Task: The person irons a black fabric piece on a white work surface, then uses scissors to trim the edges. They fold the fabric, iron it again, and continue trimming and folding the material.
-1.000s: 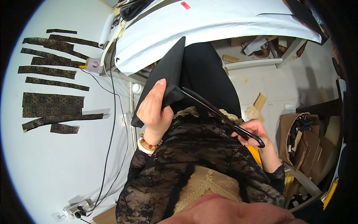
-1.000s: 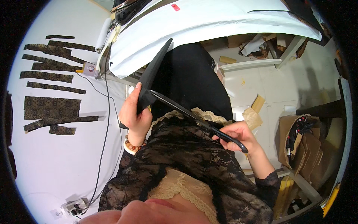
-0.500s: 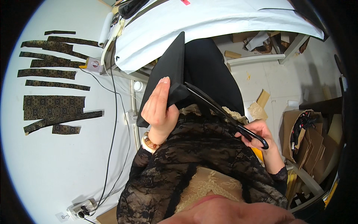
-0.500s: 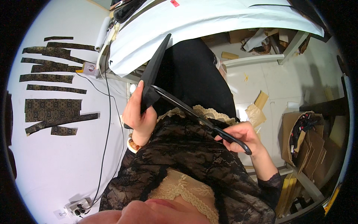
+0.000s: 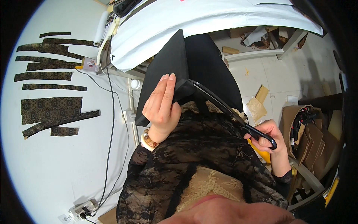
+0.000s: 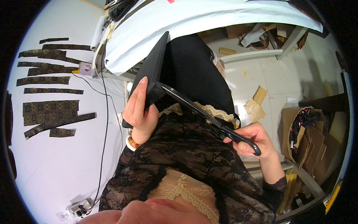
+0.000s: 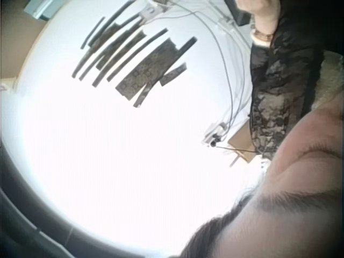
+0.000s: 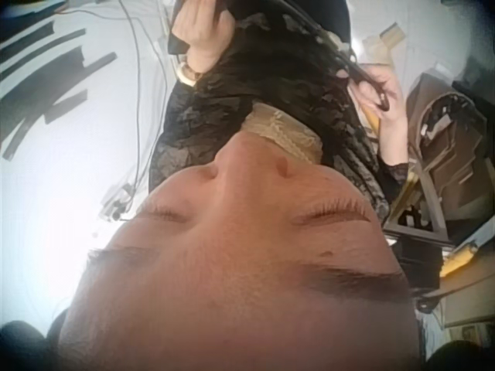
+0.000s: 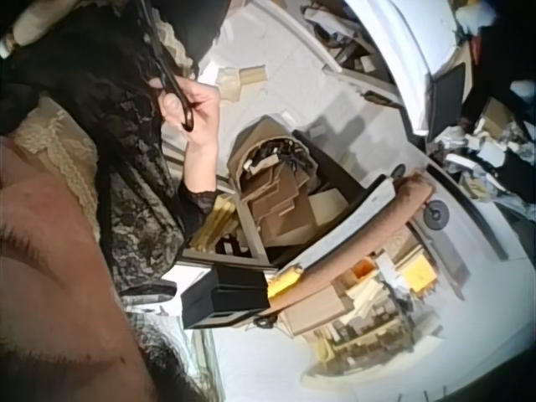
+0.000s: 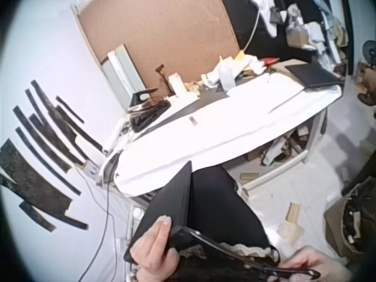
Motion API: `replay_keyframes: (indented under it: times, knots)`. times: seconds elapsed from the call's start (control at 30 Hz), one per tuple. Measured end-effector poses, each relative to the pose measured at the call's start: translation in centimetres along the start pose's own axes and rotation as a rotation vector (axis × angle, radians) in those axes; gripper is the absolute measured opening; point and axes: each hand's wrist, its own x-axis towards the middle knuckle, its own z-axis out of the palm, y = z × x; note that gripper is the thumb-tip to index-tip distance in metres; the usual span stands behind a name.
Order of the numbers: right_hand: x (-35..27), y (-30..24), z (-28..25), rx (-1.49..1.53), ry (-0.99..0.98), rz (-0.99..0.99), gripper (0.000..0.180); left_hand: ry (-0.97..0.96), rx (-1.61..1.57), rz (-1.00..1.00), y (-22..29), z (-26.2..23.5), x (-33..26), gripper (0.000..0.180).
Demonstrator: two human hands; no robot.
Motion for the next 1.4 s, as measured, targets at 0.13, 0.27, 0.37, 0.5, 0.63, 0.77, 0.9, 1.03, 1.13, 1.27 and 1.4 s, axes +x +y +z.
replay_keyframes:
  times: [0.13,0.27,0.37,0.5,0.63,0.77,0.9,1.03,1.13,1.27,1.4]
  knots:
    - [-0.3,-0.2,-0.3,-0.038,0.035,0.015,0.043,-0.01,-0.005,0.016,-0.1,0.0,0.1,0.066]
    - [-0.3,-0.1,-0.4,-0.045,0.053,0.024,0.042,-0.008,-0.006,0.022,-0.2,0.0,0.0,0.066]
    - [-0.3,0.0,-0.4,-0.036,0.052,0.02,0.042,-0.012,-0.008,0.025,-0.2,-0.1,0.1,0.066]
    - [-0.3,0.2,-0.6,-0.036,0.036,0.011,0.04,-0.012,-0.007,0.02,-0.2,-0.1,0.0,0.066]
    - [-0.1,0.3,-0.5,-0.042,0.029,-0.012,0.038,-0.005,-0.014,0.016,-0.2,0.0,0.1,0.066]
    - [-0.1,0.2,-0.4,-0.054,0.031,-0.006,0.038,-0.003,-0.012,0.012,-0.1,-0.2,0.2,0.066]
    - [0.0,0.6,-0.5,-0.08,0.024,-0.029,0.038,-0.002,-0.008,0.0,0.0,-0.2,0.1,0.066]
    - [-0.2,1.0,-0.7,-0.095,0.034,-0.028,0.04,0.02,-0.014,0.014,-0.1,-0.1,0.0,0.066]
    - [-0.3,0.8,-0.7,-0.073,0.021,-0.025,0.041,0.034,-0.007,0.015,-0.4,-0.3,0.0,0.065]
    - [-1.2,0.0,-1.8,-0.275,0.067,-0.232,0.052,0.025,0.038,-0.059,-1.6,-1.9,0.9,0.065]
    - [3.0,-3.9,-2.6,-0.85,0.419,-0.445,0.04,-0.006,-0.008,-0.01,-3.4,-4.7,5.2,0.072]
